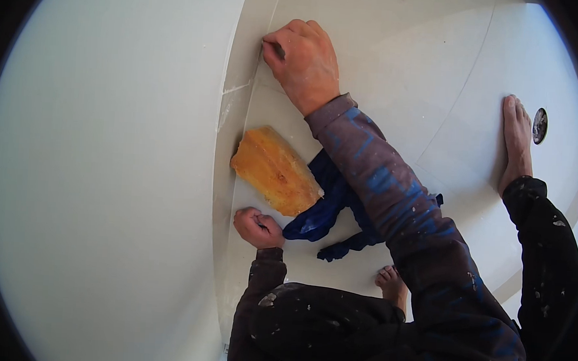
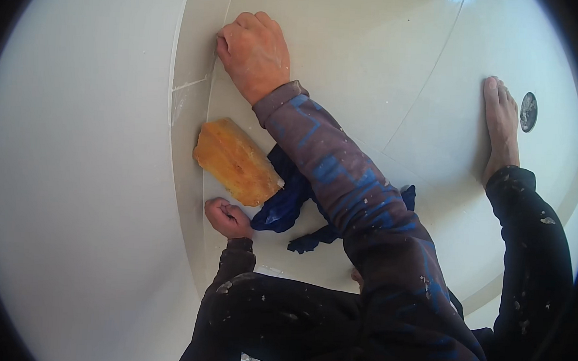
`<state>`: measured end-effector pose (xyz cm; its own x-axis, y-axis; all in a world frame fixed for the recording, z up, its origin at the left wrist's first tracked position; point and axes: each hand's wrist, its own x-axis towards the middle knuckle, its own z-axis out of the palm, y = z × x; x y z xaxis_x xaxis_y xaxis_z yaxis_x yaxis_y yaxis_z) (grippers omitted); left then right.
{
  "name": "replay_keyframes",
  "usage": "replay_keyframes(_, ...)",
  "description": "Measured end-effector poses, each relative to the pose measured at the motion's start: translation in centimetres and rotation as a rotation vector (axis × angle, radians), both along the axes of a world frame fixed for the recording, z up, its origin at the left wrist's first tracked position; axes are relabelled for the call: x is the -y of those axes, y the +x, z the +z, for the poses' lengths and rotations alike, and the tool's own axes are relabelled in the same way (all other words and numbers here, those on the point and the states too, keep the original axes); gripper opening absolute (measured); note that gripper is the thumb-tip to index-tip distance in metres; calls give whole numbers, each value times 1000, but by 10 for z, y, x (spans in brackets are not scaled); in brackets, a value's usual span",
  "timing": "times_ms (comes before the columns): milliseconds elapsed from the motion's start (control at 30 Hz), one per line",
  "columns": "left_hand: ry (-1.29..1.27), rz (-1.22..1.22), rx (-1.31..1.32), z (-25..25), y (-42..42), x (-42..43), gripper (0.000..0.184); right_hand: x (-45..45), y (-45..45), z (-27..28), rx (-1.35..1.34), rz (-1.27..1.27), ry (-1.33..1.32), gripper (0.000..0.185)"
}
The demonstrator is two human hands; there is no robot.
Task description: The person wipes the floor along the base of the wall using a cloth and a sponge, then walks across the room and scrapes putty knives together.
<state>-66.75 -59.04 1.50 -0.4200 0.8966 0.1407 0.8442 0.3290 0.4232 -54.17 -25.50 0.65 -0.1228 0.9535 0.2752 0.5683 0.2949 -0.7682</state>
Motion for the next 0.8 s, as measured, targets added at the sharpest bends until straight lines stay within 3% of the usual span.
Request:
replay_keyframes(133, 16, -5, -2, 0, -1, 0, 13, -3, -2, -2, -16, -5, 84, 2)
replay_keyframes(567, 11, -2, -10, -2, -1, 0, 13, 8, 7, 6, 36, 111, 37, 7)
replay_keyframes(800, 21, -4, -5, -2, 0, 1, 12, 24, 17, 13, 78, 326, -3, 5)
